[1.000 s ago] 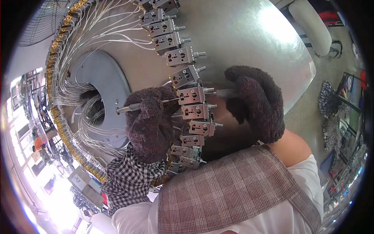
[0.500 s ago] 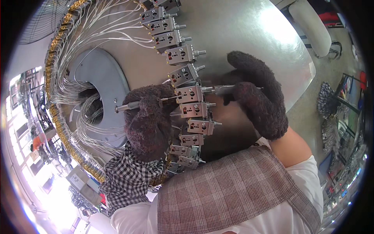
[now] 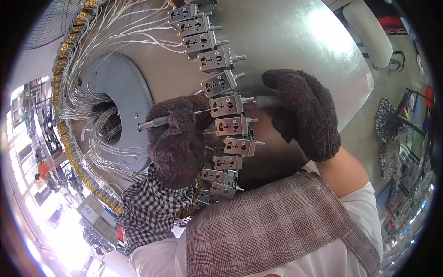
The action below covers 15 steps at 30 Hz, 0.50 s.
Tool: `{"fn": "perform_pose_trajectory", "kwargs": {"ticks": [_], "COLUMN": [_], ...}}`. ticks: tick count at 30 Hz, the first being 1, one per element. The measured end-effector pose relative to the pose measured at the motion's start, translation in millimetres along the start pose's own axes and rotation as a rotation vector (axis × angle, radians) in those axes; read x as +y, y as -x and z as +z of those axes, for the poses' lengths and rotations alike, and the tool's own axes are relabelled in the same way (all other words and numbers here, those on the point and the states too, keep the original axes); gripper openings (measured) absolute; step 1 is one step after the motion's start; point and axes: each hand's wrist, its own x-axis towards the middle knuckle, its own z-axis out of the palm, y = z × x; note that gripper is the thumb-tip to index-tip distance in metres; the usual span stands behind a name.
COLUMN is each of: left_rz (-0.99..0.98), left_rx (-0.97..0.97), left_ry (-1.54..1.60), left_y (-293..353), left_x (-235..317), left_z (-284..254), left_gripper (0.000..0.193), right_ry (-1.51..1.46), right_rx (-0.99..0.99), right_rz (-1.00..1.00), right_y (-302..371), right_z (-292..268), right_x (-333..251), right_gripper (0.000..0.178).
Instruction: Manually wiring and assembling a complex circular electronic component at a workstation.
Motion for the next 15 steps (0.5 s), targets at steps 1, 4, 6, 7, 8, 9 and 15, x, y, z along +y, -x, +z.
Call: {"fn": "perform_pose_trajectory", "kwargs": {"ticks": [1, 4, 6, 7, 8, 9, 15], "left_rz": [0.008, -0.052, -0.052, -0.049, -0.05, -0.078, -0.115], "left_rx": [0.04, 0.0, 0.002, 0.006, 0.006, 0.044, 0.055], "left_ry": [0.089, 0.003, 0.034, 0.064, 0.062, 0.051, 0.108], "left_y": [0, -3, -3, -4, -3, -1, -3], "left_x": [0, -2, -1, -1, 1, 2, 5], "left_z": [4, -12, -7, -5, -4, -2, 7], "left_gripper": [0.022, 0.023, 0.021, 0.02, 0.02, 0.017, 0.012], "right_ry": [0.0, -0.656, -0.609, -0.61, -0.559, -0.507, -0.434], "right_rx": [0.0, 0.077, 0.197, 0.2, 0.195, 0.19, 0.074], "right_rz": [-0.001, 0.569, 0.395, 0.397, 0.321, 0.246, 0.394], "right_y": [-1, 0, 4, 6, 6, 7, 6], "right_z": [0, 3, 10, 10, 9, 8, -3], "right_x": [-7, -22, -19, -16, -12, -9, -22], "right_gripper": [0.031, 0.039, 0.031, 0.031, 0.033, 0.035, 0.036]}}
